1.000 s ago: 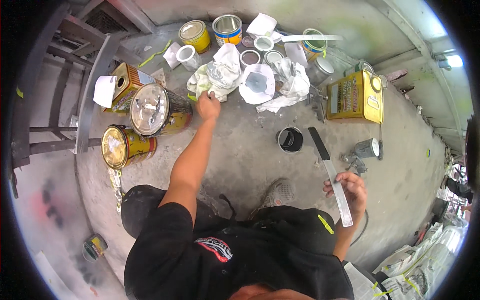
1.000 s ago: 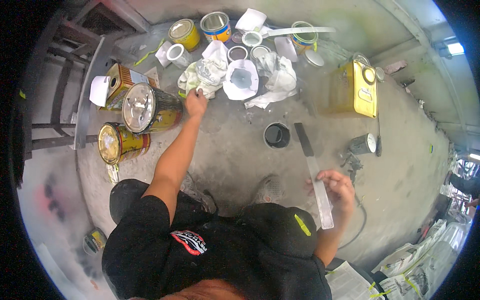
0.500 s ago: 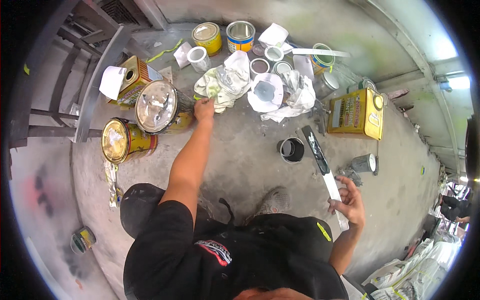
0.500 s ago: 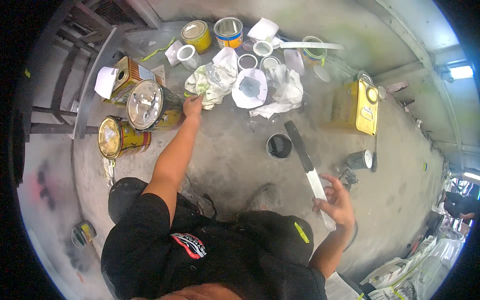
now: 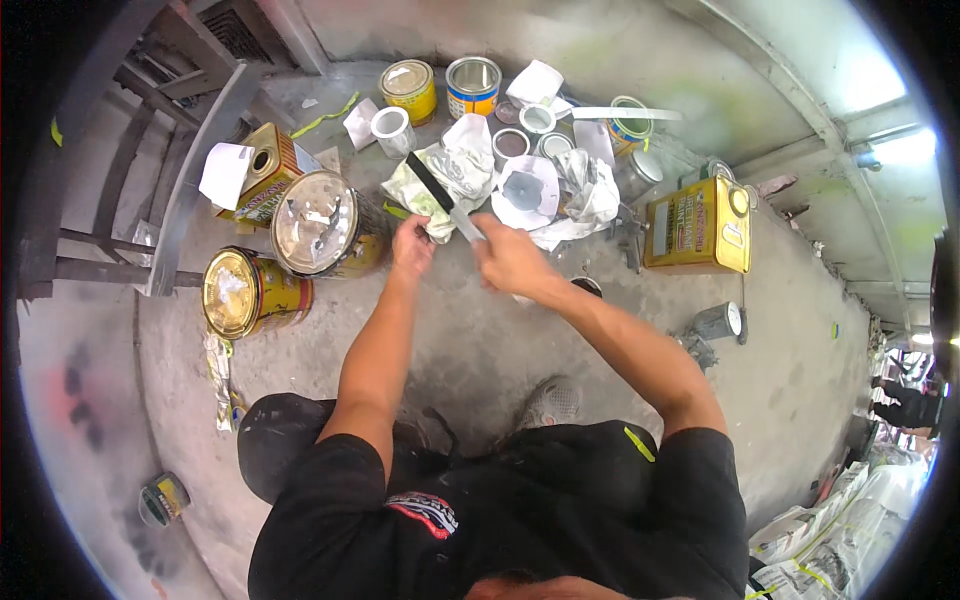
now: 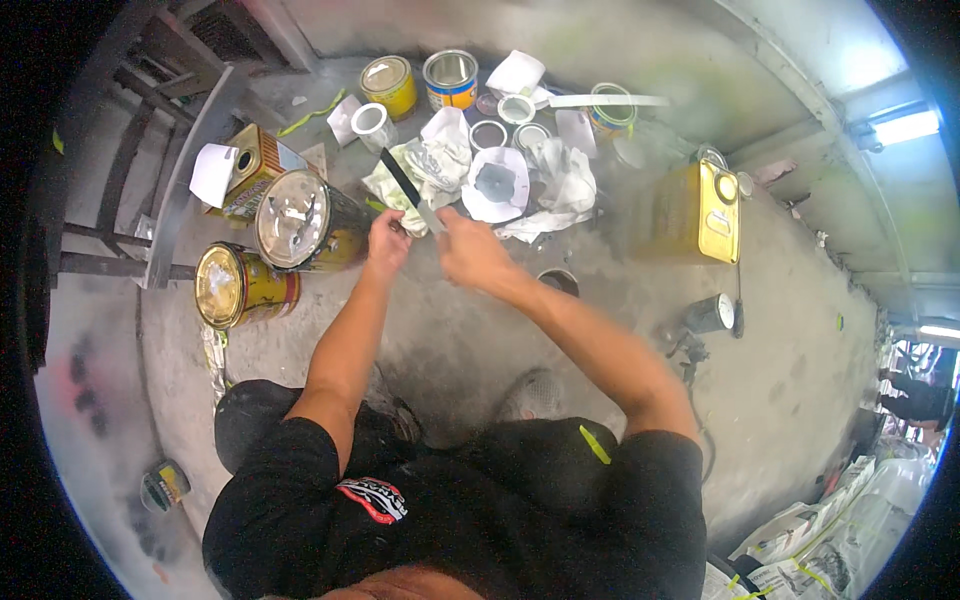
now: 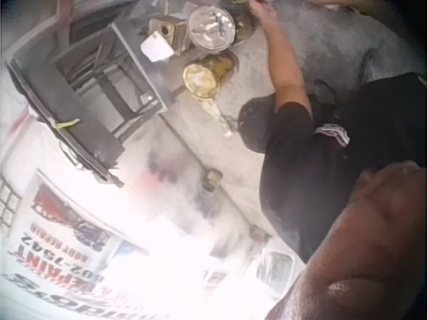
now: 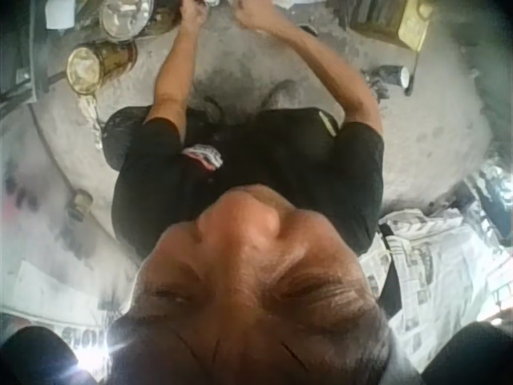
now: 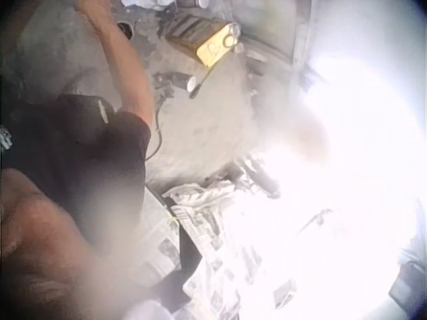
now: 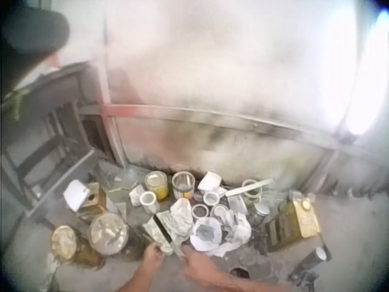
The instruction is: The person stirs black paint in a cup using a metal spatula, pours solvent from a yellow can into the cup, and continues to stir the mixture. The person then wipes the spatula with a cloth and places a white filter into the paint cup.
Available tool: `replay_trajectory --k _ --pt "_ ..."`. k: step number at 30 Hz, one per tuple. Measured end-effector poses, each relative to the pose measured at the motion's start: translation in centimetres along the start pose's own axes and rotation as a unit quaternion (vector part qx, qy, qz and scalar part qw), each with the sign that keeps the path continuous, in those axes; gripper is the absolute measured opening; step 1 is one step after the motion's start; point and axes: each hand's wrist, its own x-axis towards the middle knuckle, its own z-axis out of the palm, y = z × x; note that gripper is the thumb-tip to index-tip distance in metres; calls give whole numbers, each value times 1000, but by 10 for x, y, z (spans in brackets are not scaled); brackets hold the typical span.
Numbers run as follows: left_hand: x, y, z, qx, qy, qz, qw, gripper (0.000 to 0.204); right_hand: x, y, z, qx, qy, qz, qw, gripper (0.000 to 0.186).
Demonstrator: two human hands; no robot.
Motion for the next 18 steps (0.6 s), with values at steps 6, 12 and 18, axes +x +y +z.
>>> replay_trajectory --k 6,12,18 --pt "-1 -5 5 -70 -101 -32 992 35 85 58 68 20 -10 117 993 31" --pt "-7 -22 19 -191 -25 -83 978 30 75 64 73 176 -9 209 962 25" --pt "27 -32 -32 -8 -134 -57 989 26 87 40 92 270 -50 196 941 23"
